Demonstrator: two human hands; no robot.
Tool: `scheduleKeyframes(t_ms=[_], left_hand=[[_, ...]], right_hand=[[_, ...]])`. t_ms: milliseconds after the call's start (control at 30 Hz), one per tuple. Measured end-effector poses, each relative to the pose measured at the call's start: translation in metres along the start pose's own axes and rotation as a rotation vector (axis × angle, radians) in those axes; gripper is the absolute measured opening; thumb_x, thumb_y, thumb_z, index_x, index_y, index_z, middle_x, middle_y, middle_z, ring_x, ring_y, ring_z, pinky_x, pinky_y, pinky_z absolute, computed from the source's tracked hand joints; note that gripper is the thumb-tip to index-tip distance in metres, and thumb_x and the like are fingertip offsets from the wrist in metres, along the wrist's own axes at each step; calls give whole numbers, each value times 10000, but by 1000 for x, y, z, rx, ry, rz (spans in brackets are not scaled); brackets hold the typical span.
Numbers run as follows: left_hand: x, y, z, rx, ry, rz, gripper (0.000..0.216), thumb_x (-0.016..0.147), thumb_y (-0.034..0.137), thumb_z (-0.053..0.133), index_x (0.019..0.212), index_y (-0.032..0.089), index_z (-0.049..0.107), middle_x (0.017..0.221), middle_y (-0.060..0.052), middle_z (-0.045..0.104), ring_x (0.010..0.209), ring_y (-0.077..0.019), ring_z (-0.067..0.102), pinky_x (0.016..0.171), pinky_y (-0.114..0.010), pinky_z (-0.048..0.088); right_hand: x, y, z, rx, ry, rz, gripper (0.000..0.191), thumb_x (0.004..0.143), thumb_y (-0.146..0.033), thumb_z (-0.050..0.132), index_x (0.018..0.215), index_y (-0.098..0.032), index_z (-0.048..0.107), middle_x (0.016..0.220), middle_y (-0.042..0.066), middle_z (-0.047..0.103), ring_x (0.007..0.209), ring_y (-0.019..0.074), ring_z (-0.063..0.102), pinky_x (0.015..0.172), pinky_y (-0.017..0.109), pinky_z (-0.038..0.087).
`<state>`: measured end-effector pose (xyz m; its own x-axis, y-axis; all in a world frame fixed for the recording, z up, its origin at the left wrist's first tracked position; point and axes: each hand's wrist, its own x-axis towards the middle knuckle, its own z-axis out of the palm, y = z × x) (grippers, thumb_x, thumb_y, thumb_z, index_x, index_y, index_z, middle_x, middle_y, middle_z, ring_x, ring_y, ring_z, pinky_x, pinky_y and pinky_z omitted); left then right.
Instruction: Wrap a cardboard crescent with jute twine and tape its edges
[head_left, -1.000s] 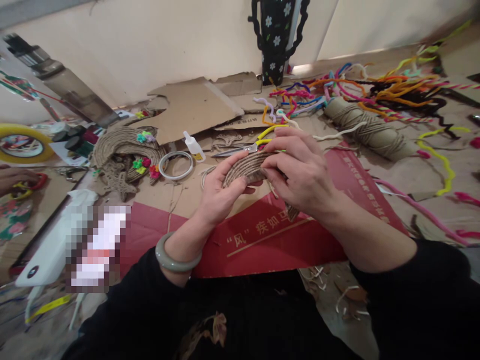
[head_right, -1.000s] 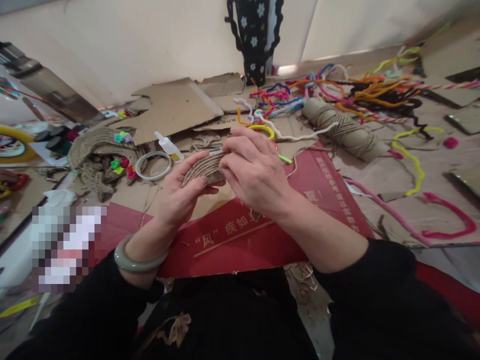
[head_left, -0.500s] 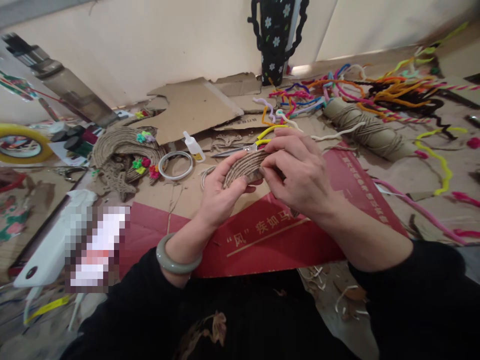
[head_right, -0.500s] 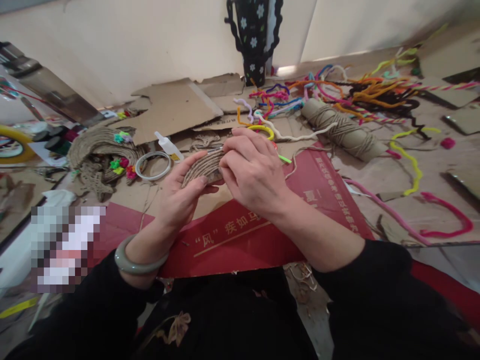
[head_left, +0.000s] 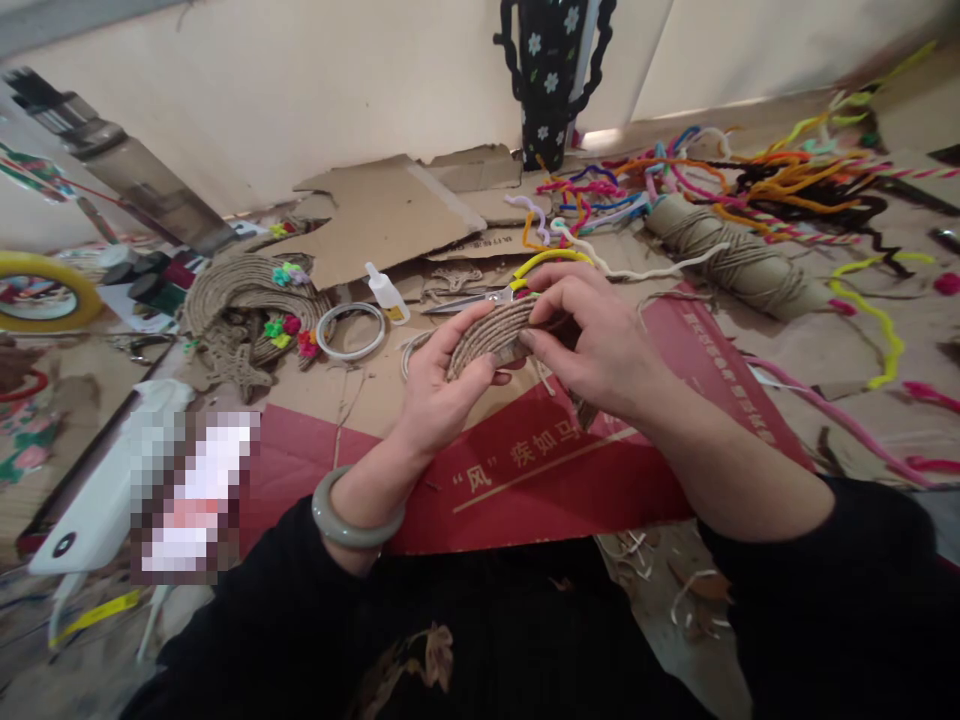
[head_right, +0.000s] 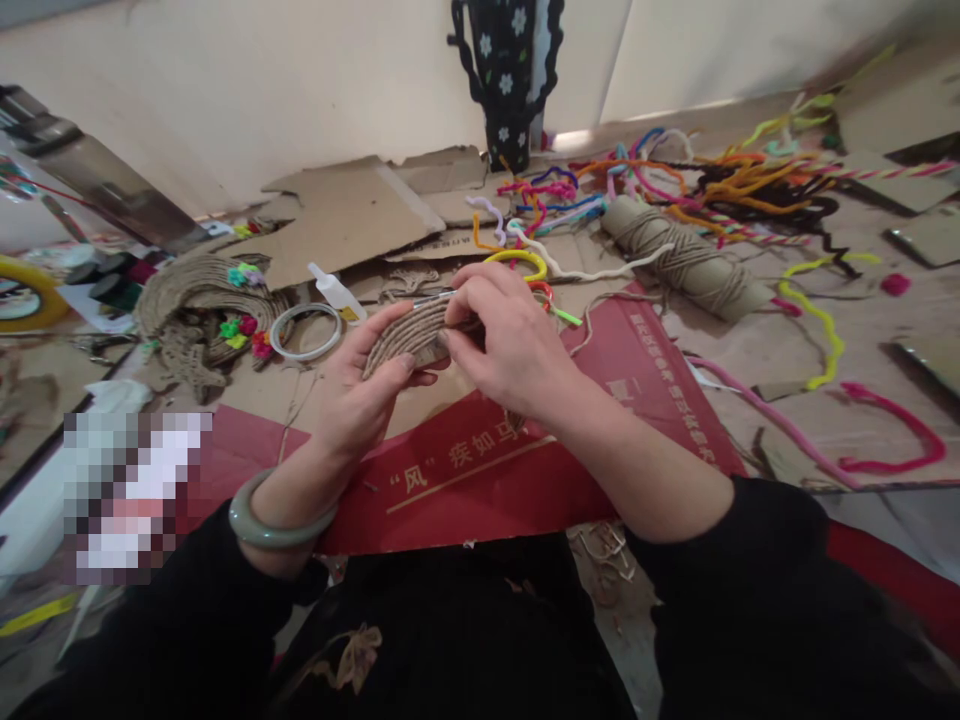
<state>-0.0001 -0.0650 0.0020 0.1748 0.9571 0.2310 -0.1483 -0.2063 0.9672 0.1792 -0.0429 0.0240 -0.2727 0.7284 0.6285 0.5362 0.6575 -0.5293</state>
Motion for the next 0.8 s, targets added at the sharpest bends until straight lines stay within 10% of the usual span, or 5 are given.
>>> scheduleKeyframes(t_ms=[233,800], left_hand=[[-1,-1,-1,19,-26,1,438,822,293,685,1247,252,586,1177,-70,702,840,-198,742,706,-298,637],[4,5,-3,-2,-49,-96,435,786,280,721,1190,178,595,962,-54,747,729,-159,745,644,-234,618]], right_hand=[[0,8,0,152,-113,188,344,763,-235,615,1095,-201,530,999,55,658,880,203,647,766,366,531],[6,11,-18,189,-139,194,220,730,-215,623,949,-198,636,840,15,680,709,172,627,646,328,525]])
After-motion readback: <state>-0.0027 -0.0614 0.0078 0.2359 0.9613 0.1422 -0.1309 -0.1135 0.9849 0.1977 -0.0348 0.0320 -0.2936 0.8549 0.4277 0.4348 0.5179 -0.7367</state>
